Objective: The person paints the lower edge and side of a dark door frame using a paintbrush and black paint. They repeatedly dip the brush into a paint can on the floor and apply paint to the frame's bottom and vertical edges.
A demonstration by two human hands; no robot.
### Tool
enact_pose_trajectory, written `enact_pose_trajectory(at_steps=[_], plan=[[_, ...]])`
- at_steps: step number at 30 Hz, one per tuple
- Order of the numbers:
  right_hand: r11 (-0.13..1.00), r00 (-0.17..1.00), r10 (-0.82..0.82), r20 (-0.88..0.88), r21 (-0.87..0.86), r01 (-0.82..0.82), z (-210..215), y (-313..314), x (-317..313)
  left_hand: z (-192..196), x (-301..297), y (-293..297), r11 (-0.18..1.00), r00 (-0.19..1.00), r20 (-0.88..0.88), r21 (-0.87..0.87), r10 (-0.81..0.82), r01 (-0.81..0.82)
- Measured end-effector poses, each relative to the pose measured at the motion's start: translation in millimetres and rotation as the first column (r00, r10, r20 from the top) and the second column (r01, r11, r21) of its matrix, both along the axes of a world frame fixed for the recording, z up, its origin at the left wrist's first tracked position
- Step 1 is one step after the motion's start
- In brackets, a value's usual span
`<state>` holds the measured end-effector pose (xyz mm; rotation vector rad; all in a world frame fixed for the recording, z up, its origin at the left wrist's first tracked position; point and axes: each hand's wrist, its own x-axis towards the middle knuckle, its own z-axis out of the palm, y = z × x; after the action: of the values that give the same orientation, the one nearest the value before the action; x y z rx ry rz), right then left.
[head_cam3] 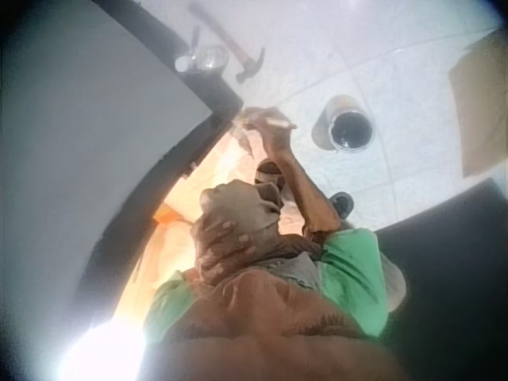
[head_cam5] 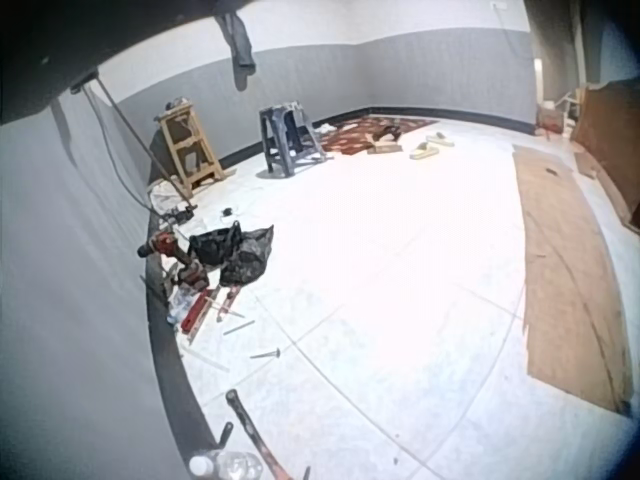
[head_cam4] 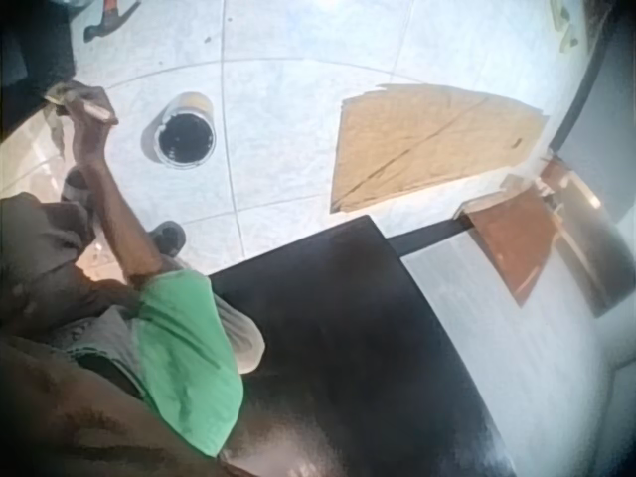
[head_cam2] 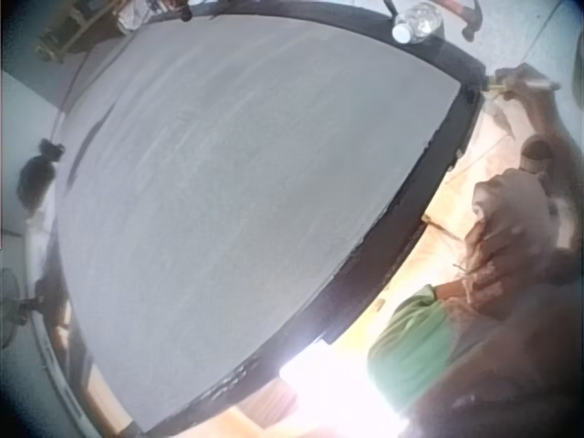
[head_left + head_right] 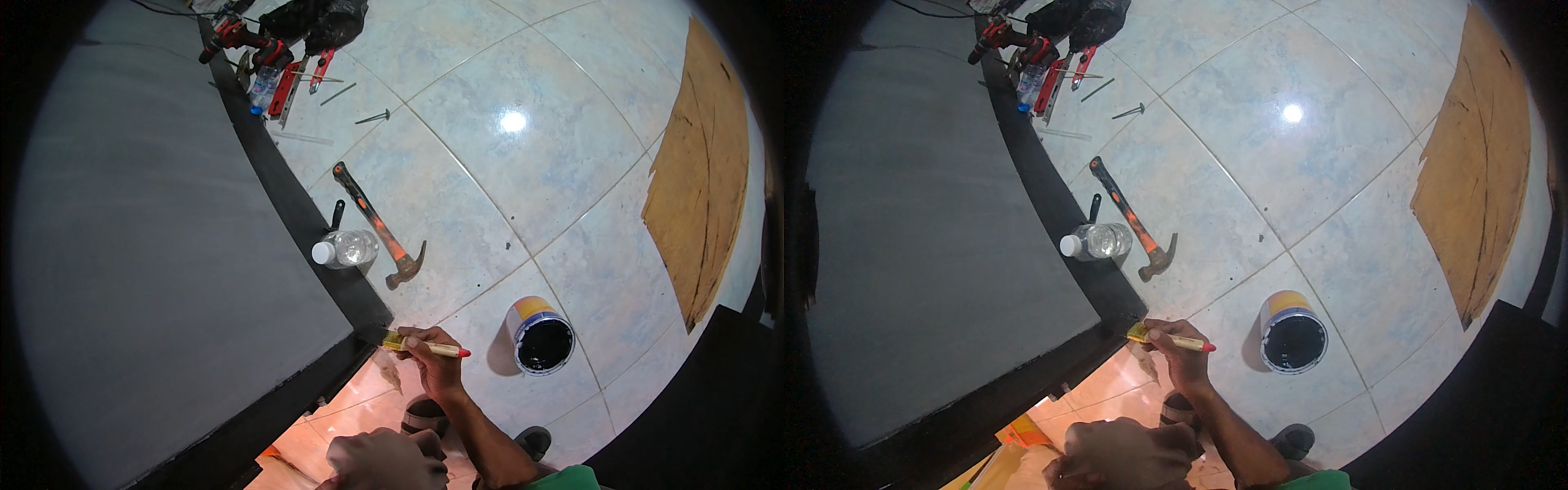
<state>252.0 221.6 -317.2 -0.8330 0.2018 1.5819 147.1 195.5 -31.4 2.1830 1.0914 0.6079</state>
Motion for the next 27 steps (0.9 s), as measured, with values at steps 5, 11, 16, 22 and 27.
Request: enact_pose_trajectory(at_steps=[5, 11, 16, 22, 27], plan=[[1.000, 0.994, 0.027, 0.103, -0.012, -0.026, -13, 1, -5, 6, 0, 3, 1.000, 1.000, -0.019, 0.005, -0.022, 0.022], [0.993, 0.981, 0.075, 0.177, -0.100, -0.058, -26, 4, -5, 3, 11, -4, 0.996, 0.996, 0.007, -0.022, 0.087, -0.087], [0.990, 0.980, 0.098, 0.172, -0.120, -0.078, -37, 6, -3, -7, 14, -4, 0.992, 0.990, 0.082, 0.050, 0.111, -0.115], [0.990, 0.980, 0.083, 0.183, -0.126, -0.060, -36, 2, -2, -1, -3, -1, 0.999, 1.000, -0.002, -0.023, -0.027, 0.027], [0.986, 0.986, 0.112, 0.125, -0.141, -0.094, -30, -3, 1, -7, 0, -2, 1.000, 0.998, 0.061, 0.011, -0.025, 0.024]])
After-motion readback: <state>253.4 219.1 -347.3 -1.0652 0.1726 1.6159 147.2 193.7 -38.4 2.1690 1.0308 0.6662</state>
